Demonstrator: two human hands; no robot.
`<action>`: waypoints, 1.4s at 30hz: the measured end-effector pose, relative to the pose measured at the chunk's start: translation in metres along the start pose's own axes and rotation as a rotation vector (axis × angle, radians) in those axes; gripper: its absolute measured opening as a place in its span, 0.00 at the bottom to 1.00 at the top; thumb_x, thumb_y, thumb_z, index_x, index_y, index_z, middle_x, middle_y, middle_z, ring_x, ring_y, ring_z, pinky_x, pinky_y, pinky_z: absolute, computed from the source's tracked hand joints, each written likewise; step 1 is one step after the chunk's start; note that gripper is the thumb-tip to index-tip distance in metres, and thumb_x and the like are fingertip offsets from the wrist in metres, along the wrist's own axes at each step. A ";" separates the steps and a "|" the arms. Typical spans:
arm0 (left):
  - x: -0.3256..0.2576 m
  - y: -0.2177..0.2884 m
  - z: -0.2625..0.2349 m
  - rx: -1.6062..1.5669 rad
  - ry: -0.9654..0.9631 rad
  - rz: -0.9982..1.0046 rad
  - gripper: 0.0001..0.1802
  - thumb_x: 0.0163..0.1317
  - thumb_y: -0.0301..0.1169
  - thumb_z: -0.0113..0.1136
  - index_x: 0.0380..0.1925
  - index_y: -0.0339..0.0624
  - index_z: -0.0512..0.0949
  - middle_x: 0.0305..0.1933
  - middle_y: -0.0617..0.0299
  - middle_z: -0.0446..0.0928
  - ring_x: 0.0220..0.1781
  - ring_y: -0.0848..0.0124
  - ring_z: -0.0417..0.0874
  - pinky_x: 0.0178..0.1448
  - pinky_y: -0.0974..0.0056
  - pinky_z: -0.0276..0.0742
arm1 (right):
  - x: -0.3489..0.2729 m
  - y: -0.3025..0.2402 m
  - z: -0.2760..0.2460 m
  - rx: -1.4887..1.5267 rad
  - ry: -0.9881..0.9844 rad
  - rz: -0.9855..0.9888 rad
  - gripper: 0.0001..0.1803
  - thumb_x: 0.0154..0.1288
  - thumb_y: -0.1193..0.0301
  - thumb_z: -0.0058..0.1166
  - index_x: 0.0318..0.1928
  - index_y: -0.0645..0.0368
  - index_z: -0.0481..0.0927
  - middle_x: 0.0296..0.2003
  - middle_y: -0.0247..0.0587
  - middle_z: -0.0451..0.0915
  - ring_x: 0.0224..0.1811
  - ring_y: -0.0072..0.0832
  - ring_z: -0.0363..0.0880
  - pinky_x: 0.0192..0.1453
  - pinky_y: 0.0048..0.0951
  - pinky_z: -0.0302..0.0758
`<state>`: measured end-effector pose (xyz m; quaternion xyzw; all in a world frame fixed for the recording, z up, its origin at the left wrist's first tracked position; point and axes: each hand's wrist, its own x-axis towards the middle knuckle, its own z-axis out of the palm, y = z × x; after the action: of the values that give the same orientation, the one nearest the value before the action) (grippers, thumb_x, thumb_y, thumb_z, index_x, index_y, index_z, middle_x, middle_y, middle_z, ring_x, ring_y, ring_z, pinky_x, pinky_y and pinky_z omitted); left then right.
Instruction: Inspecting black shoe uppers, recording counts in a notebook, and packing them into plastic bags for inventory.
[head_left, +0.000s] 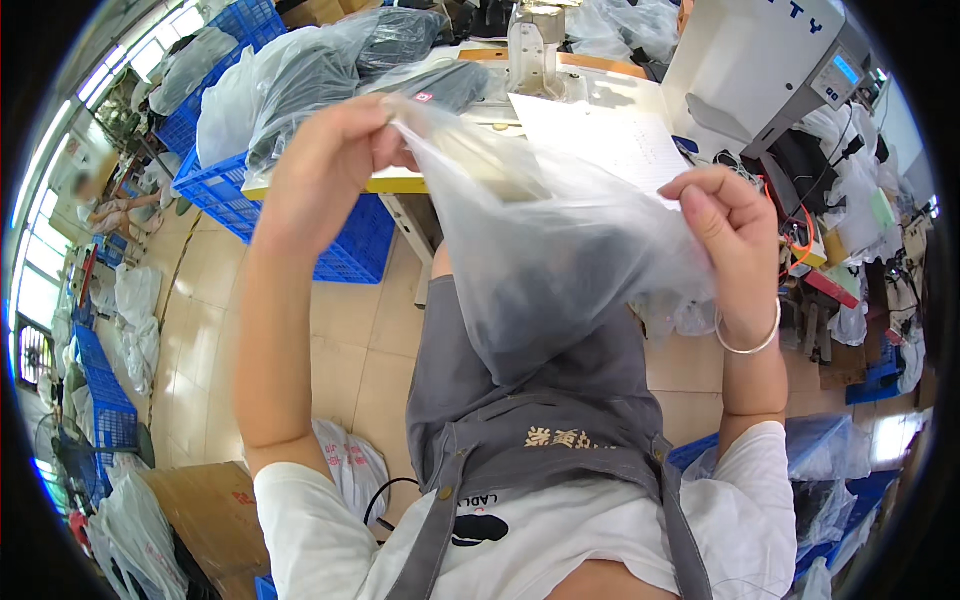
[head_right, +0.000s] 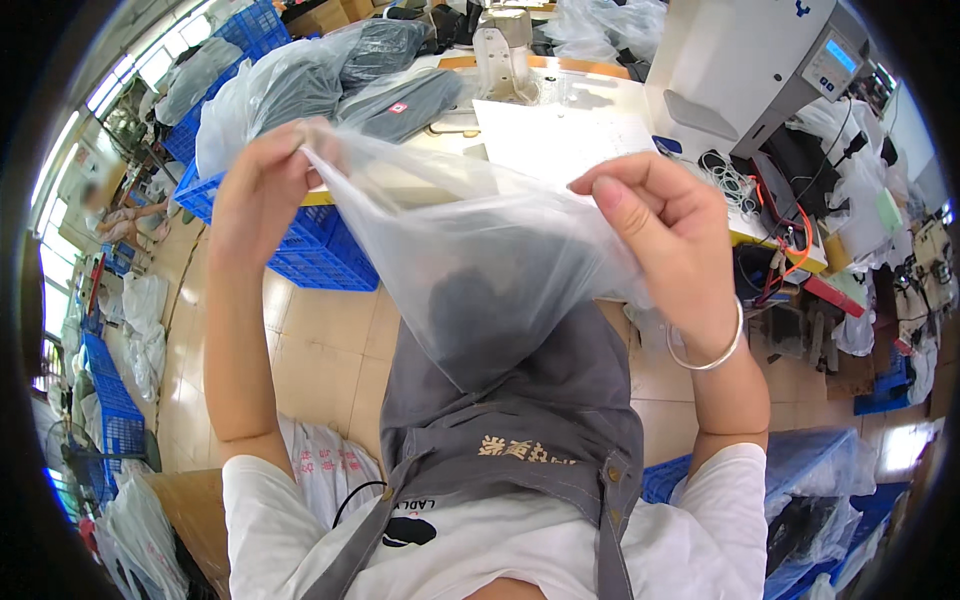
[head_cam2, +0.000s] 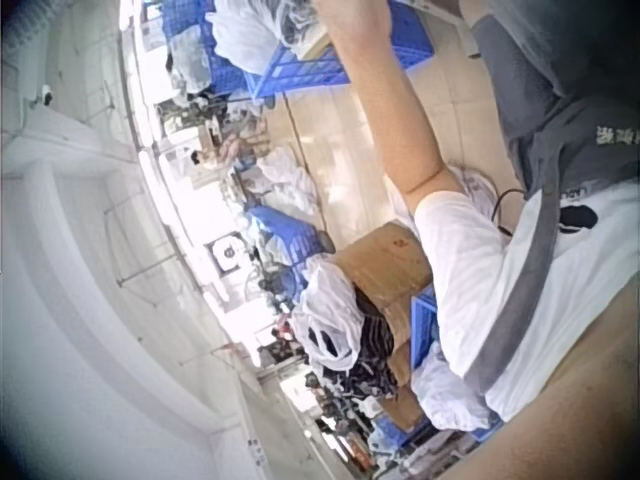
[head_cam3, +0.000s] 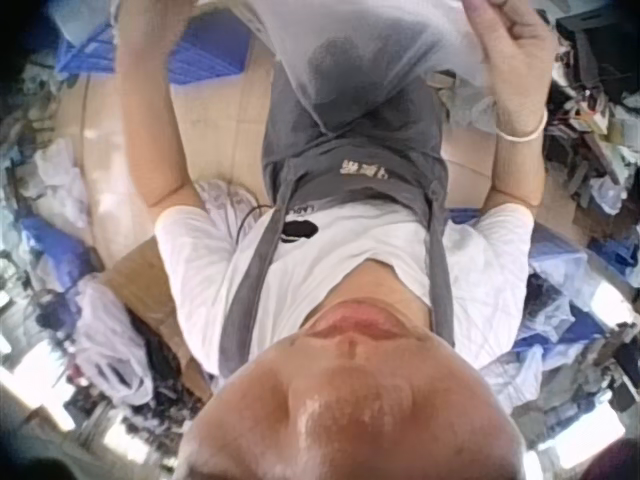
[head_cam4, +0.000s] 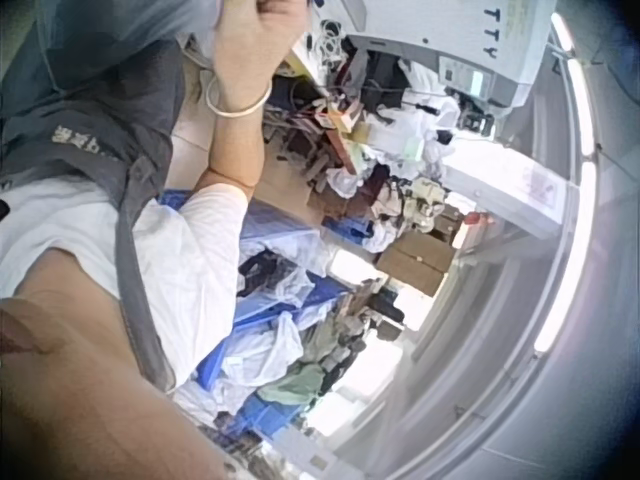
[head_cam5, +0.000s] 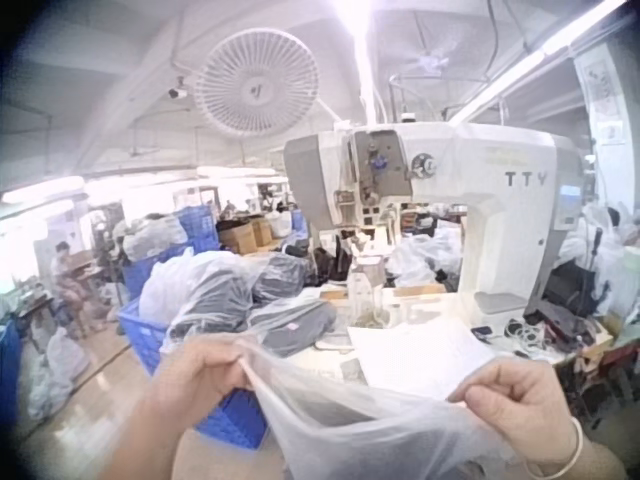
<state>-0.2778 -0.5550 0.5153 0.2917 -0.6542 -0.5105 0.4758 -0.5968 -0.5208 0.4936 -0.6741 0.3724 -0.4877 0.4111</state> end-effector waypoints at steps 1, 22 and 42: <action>-0.004 -0.010 0.009 0.000 -0.003 0.002 0.14 0.61 0.36 0.46 0.31 0.34 0.72 0.43 0.50 0.73 0.45 0.61 0.74 0.54 0.59 0.69 | 0.003 -0.004 0.000 0.273 -0.042 0.016 0.09 0.62 0.73 0.51 0.38 0.67 0.78 0.31 0.34 0.80 0.30 0.11 0.72 0.34 0.14 0.67; -0.041 -0.027 0.121 -0.040 0.407 0.459 0.08 0.60 0.27 0.56 0.37 0.35 0.72 0.34 0.62 0.71 0.36 0.77 0.69 0.42 0.74 0.64 | -0.009 0.046 0.010 0.041 -0.189 -0.188 0.40 0.48 0.60 0.63 0.60 0.65 0.63 0.51 0.47 0.73 0.49 0.30 0.72 0.54 0.27 0.66; -0.022 -0.056 0.105 0.479 -0.372 0.448 0.69 0.33 0.50 0.74 0.66 0.32 0.38 0.67 0.44 0.52 0.70 0.57 0.51 0.69 0.61 0.49 | 0.006 0.016 0.054 0.534 0.080 -0.127 0.11 0.71 0.64 0.36 0.39 0.60 0.62 0.25 0.41 0.75 0.26 0.23 0.74 0.35 0.25 0.72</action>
<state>-0.3719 -0.5124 0.4521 0.1464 -0.8779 -0.2706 0.3669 -0.5451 -0.5220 0.4715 -0.5444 0.2035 -0.6196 0.5276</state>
